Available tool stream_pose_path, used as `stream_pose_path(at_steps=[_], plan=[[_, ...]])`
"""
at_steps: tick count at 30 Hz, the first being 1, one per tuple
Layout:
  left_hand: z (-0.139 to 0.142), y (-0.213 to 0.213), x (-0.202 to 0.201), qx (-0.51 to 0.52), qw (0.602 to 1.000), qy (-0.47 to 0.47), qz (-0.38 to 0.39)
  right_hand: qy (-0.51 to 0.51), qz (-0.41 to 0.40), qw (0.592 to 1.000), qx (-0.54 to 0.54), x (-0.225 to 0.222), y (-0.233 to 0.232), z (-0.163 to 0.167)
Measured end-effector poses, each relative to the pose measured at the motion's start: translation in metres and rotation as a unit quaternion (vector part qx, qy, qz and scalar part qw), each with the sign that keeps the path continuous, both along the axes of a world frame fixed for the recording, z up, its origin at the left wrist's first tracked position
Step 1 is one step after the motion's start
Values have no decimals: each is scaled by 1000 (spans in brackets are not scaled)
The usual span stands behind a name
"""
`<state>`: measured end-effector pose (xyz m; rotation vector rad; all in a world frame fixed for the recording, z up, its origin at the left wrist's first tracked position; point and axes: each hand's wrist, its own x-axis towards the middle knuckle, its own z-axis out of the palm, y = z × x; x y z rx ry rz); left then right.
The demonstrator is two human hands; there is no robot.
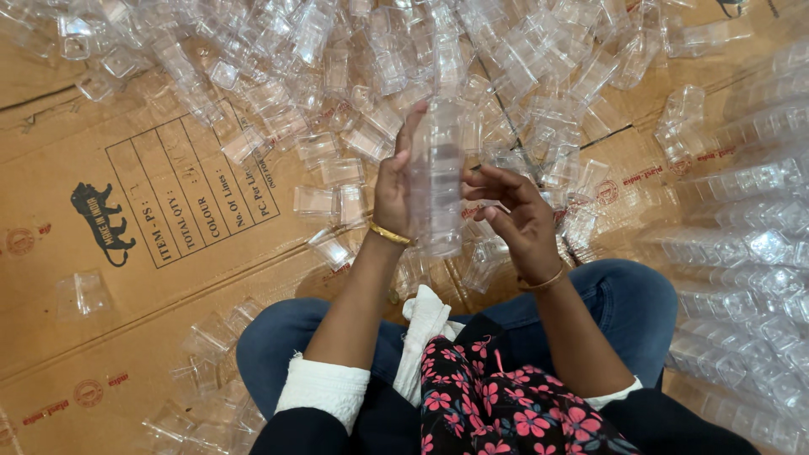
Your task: The person sits on the floor on spread-out cardboard and stacks clear plastic containers. They pick up loose containers one at a time, nest them into tall stacks by hand, and set completed stacks aside on the cardboard.
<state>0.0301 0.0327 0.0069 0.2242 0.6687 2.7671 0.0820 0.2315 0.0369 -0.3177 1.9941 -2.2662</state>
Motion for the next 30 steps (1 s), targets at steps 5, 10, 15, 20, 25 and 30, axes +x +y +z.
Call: stream_pose_path(at_steps=[5,10,15,20,25,30], plan=[[-1,-5,2,35,998,-37,-36,2,-27,999,29,1,4,1],[-3,-1,-1,-1,999,-35,-32,-2,-19,998,58,-3,4,19],[-9,11,-1,-261,964,52,8,-45,40,980,190,-12,-10,37],[-22,23,0,-420,892,149,73,71,19,968,240,-20,-3,34],[-29,8,-6,-334,941,46,39,55,-11,806,590,-39,100,55],[-24,-7,-9,-435,895,47,90,-263,103,507,814,-74,177,30]])
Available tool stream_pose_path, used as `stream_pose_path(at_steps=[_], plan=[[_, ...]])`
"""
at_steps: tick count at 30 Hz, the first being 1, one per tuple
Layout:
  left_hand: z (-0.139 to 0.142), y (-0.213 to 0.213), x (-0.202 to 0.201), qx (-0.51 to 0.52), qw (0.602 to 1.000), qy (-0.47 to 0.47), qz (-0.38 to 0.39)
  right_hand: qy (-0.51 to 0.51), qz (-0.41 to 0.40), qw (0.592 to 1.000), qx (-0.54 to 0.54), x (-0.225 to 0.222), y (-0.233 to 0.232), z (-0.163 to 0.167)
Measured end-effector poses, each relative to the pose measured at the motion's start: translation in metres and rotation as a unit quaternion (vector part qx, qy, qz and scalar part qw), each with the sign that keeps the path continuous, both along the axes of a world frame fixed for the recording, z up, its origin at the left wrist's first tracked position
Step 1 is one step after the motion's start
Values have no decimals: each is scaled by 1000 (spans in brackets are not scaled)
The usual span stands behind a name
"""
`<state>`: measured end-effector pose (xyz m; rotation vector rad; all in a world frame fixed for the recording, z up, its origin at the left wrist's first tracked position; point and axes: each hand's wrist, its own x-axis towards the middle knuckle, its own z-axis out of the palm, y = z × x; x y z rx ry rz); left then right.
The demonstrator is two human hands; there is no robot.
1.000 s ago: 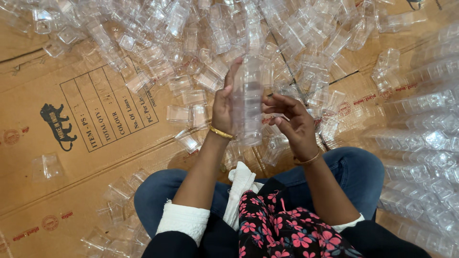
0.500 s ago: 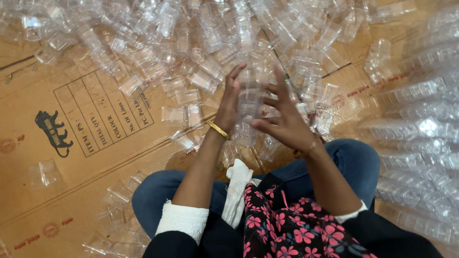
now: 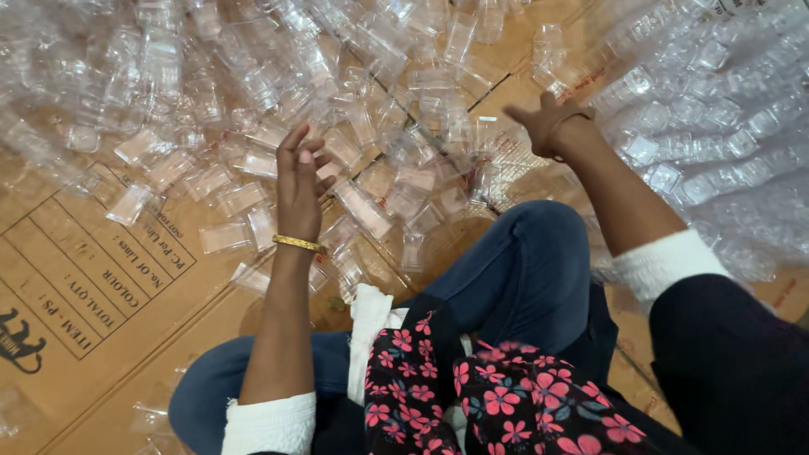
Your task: The person sits on the floor on spread-out cardboard and stacks clear plastic containers. They pick up loose containers one at a time, nest them into tall stacks by hand, and set completed stacks aside on the cardboard.
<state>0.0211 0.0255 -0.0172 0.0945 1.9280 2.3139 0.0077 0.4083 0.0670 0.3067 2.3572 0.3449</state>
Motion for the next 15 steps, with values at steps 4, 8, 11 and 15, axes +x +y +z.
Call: stream_pose_path(at_steps=[4,8,11,15], plan=[[2,-4,2,-40,999,8,5,-99,56,990,89,-4,23,-68],[0,-6,3,-91,995,27,11,-141,88,976,143,13,33,-122],[-3,-6,2,-108,993,34,20,-130,121,959,222,31,50,-139],[-4,-2,1,-120,992,28,24,-118,119,947,275,38,53,-136]])
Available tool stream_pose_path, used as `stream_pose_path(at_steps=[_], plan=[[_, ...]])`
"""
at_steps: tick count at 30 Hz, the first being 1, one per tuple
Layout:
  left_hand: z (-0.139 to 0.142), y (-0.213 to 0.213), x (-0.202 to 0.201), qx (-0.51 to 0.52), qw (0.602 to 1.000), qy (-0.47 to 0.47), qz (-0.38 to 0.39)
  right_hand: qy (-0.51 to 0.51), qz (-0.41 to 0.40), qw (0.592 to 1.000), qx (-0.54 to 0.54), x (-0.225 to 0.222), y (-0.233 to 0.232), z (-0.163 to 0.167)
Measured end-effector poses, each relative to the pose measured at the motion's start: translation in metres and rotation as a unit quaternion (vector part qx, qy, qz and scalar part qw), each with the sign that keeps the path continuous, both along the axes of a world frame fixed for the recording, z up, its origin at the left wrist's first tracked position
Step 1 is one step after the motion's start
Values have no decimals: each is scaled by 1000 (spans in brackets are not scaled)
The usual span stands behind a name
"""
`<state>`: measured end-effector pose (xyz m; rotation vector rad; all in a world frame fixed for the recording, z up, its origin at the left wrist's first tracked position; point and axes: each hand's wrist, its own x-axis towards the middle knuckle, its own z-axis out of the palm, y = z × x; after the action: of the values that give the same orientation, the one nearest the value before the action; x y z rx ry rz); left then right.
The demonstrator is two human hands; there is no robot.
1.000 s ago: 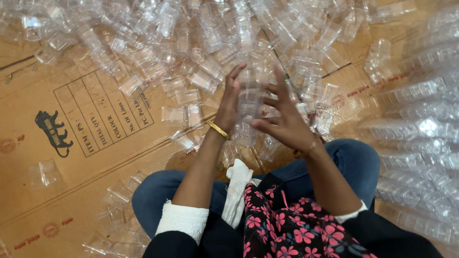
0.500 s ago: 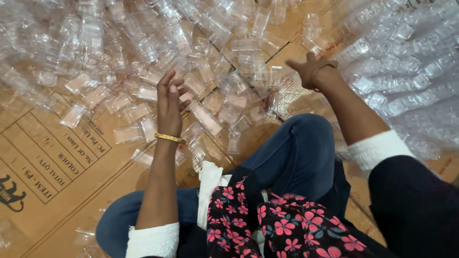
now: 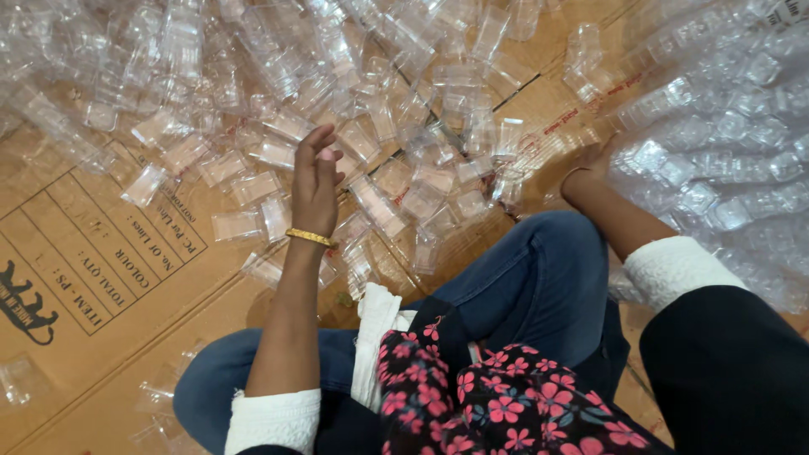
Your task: The person sits on the floor on spread-out cardboard and stacks clear plastic containers. They pick up loose containers one at a time, nest them into tall stacks by hand, and set completed stacks aside on the cardboard.
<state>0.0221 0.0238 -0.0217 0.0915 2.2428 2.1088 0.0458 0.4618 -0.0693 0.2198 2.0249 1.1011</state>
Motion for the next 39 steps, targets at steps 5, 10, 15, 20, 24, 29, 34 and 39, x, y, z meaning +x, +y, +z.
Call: stream_pose_path(at_steps=[5,10,15,20,24,29,34,39], plan=[[-1,2,-1,-7,1000,-2,-2,6,-130,955,-268,-22,-17,15],[-7,0,-3,-45,997,65,-4,-10,-32,924,-380,-18,-62,-5],[-18,-6,-4,-125,988,91,19,219,-70,816,-530,-29,-103,5],[-32,-20,0,-198,975,98,36,318,-62,506,-800,-23,-136,28],[-38,-31,2,-231,963,130,50,365,-38,413,-834,7,-153,32],[-8,-34,9,-233,957,149,88,421,-1,451,-787,42,-183,29],[66,-72,41,-240,912,298,146,394,120,424,-806,67,-210,18],[94,-161,130,-273,871,274,303,380,74,443,-809,15,-178,23]])
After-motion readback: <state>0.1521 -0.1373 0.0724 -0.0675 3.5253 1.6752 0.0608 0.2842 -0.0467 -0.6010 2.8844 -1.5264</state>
